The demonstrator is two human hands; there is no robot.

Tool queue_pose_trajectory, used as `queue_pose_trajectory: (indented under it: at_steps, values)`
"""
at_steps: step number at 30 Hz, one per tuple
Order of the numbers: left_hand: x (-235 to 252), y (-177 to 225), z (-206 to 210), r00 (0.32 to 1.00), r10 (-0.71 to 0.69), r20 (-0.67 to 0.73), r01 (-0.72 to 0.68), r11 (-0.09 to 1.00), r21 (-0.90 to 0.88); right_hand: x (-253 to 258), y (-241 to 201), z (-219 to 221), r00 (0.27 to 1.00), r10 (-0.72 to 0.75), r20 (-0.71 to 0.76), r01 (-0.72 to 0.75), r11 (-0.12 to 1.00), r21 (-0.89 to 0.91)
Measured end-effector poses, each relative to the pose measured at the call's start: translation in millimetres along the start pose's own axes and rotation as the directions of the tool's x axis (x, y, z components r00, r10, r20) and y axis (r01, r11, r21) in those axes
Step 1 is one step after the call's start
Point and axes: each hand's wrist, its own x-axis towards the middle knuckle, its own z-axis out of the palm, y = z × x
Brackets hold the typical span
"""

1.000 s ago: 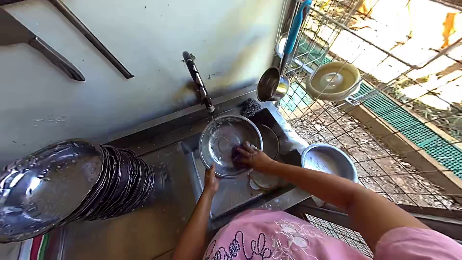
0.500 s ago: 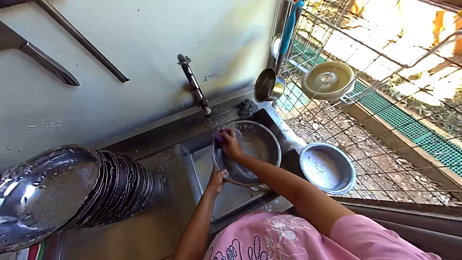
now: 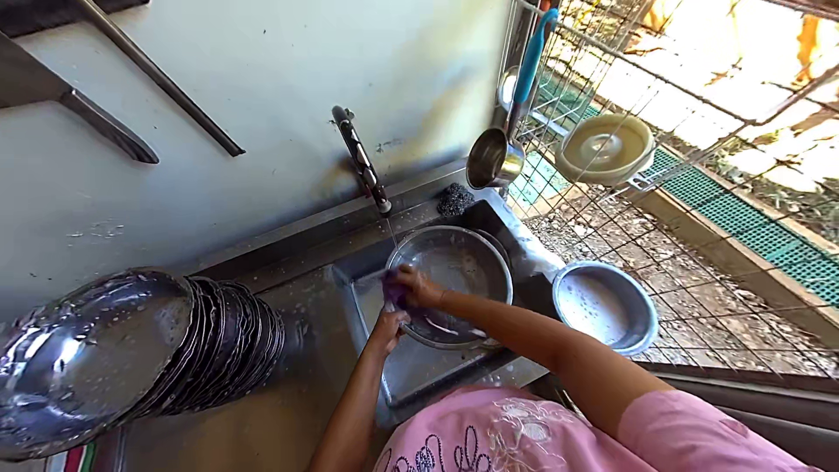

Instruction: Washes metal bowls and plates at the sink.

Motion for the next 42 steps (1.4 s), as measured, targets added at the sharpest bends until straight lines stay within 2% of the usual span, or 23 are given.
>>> queue_pose_trajectory:
  at_steps: [4,8,9,11,14,17,18,19,21,23,24,26,29,30,32,34,35,36,38,39,40,41,42]
  values:
    - [0,-3,9,0.999,-0.032,-0.003,0.032,0.999,-0.036,25,19,-3,0.946,0.281,-0.163,-0.295,0.953,-0.07]
    - [1,-3,6,1.0,-0.023,0.005,0.023,0.999,0.047,-4,-5,12,0.997,-0.03,0.069,0.045,0.972,-0.229]
    - [-5,-3,7,0.999,-0.04,0.017,0.039,0.998,0.053,0,4,9,0.995,-0.097,0.025,0.1,0.941,-0.323]
    - [-9,-4,9,0.998,-0.056,0.013,0.056,0.998,0.024,25,32,-5,0.984,-0.104,-0.143,0.036,0.909,-0.416]
    - [-9,-4,8,0.998,-0.065,0.003,0.065,0.998,0.018,37,54,3,0.975,-0.063,-0.214,-0.005,0.954,-0.301]
    - [0,-2,5,0.998,-0.055,-0.009,0.055,0.997,0.058,18,31,35,0.919,-0.393,-0.033,0.381,0.907,-0.182]
    - [-2,-3,4,0.998,-0.058,-0.009,0.058,0.997,0.055,19,30,33,0.897,-0.442,-0.022,0.429,0.881,-0.201]
    - [-6,-3,3,0.998,-0.068,-0.009,0.069,0.997,0.045,22,32,23,0.929,-0.37,-0.017,0.355,0.902,-0.247]
    - [-14,-5,2,0.995,-0.093,-0.016,0.094,0.995,0.039,36,41,-7,0.998,0.017,-0.053,-0.034,0.938,-0.346]
    - [-14,-9,1,0.992,-0.126,0.018,0.123,0.987,0.102,51,48,-25,0.946,0.324,-0.011,-0.306,0.882,-0.358]
    - [-13,-10,-1,0.987,-0.155,0.051,0.146,0.978,0.149,53,44,-23,0.927,0.374,0.041,-0.337,0.874,-0.35]
    - [-5,-8,-7,0.98,-0.181,0.079,0.166,0.972,0.163,45,29,1,0.957,0.251,0.148,-0.191,0.924,-0.332]
    - [4,-3,-17,0.988,-0.147,0.054,0.139,0.982,0.125,22,20,48,0.979,-0.118,0.166,0.144,0.977,-0.158]
    - [4,-3,-18,0.987,-0.154,0.043,0.148,0.982,0.118,21,22,48,0.986,-0.11,0.128,0.128,0.981,-0.145]
    - [0,-8,-16,0.986,-0.167,0.007,0.167,0.984,0.064,32,34,28,0.994,0.111,0.012,-0.105,0.968,-0.226]
    - [-2,-14,-11,0.991,-0.133,-0.016,0.133,0.991,0.001,49,53,13,0.945,0.306,-0.115,-0.327,0.894,-0.308]
    - [-1,-17,-9,0.993,-0.117,-0.021,0.116,0.993,-0.007,49,54,16,0.939,0.32,-0.131,-0.345,0.887,-0.308]
    - [1,-19,-9,0.994,-0.111,-0.016,0.111,0.994,-0.002,43,49,27,0.959,0.267,-0.099,-0.284,0.913,-0.293]
    - [4,-21,-10,0.994,-0.107,-0.007,0.107,0.994,0.016,20,40,57,0.998,-0.067,-0.003,0.065,0.975,-0.212]
    - [3,-21,-11,0.995,-0.099,-0.01,0.099,0.995,0.023,16,41,67,0.963,-0.267,-0.022,0.258,0.948,-0.187]
    - [-1,-19,-12,0.995,-0.1,-0.013,0.1,0.995,0.025,18,44,65,0.944,-0.329,-0.042,0.315,0.929,-0.196]
    - [-8,-17,-12,0.994,-0.112,-0.019,0.112,0.994,0.013,22,46,52,0.973,-0.225,-0.045,0.208,0.946,-0.249]
    - [-13,-16,-11,0.993,-0.115,-0.035,0.115,0.993,-0.002,29,48,33,0.999,-0.004,-0.05,-0.012,0.948,-0.317]
